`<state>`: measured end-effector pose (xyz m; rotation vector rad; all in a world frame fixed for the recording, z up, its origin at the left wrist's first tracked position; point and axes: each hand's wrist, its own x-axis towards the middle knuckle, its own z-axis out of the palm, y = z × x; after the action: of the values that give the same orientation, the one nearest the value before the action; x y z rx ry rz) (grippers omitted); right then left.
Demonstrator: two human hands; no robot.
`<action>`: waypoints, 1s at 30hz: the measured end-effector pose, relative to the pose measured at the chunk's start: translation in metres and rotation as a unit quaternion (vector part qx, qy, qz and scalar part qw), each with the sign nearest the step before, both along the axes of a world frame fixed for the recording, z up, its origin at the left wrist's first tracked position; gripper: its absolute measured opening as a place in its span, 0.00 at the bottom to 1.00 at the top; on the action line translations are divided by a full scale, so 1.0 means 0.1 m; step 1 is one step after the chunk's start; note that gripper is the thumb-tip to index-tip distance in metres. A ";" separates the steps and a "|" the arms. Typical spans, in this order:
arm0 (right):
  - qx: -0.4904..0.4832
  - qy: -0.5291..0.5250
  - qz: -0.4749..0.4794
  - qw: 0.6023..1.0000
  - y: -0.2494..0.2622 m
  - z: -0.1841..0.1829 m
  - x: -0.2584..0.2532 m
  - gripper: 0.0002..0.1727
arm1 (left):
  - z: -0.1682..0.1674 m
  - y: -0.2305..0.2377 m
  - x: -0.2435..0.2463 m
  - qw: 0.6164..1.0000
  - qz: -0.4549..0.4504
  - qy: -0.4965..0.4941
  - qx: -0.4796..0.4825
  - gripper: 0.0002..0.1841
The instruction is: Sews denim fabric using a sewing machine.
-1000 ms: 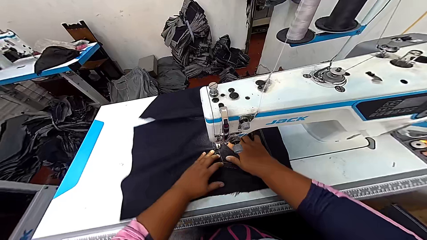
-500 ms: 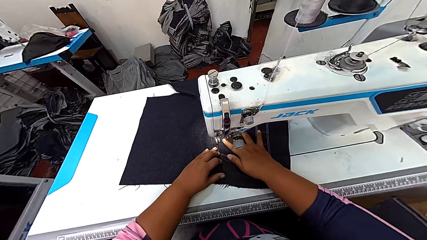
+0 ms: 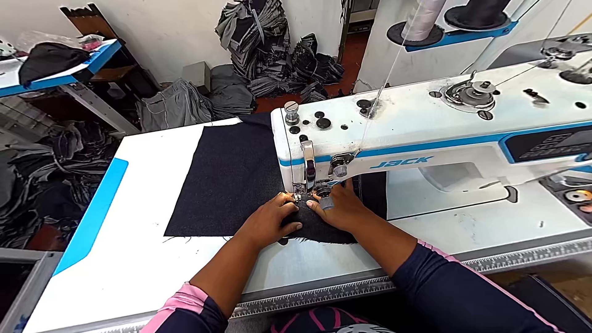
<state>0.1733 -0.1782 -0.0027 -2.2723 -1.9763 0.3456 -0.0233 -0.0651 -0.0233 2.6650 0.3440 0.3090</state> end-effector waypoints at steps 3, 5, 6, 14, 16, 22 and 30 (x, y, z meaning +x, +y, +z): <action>-0.001 -0.005 0.000 1.000 0.01 -0.01 0.00 0.25 | 0.01 0.00 0.00 1.000 0.001 0.008 -0.007 0.22; -0.050 0.004 -0.008 0.999 0.05 0.11 -0.01 0.26 | 0.04 -0.01 0.00 0.999 0.007 0.033 -0.013 0.22; -0.065 0.019 -0.017 0.998 0.08 0.21 0.02 0.26 | 0.05 -0.03 0.00 0.999 0.016 0.048 -0.015 0.23; 0.125 0.001 -0.111 0.986 0.22 -0.04 0.55 0.25 | 0.27 -0.78 -0.01 0.998 0.048 -0.033 -0.016 0.27; 0.096 -0.050 -0.123 0.987 -0.05 -0.14 0.37 0.26 | 0.33 -0.83 -0.03 0.996 0.058 -0.053 -0.033 0.27; 0.041 -0.115 -0.152 0.981 -1.16 -0.08 -0.52 0.39 | 0.22 -0.63 -0.19 0.988 0.076 0.052 -0.125 0.19; -0.016 0.032 0.111 0.993 -0.64 -0.14 -0.17 0.32 | 0.09 -0.72 -0.26 0.988 0.061 -0.021 -0.142 0.13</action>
<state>0.1562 -0.2423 -0.0167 -2.0350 -2.2092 0.4655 -0.0497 -0.1375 -0.0145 2.3590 0.4999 0.3262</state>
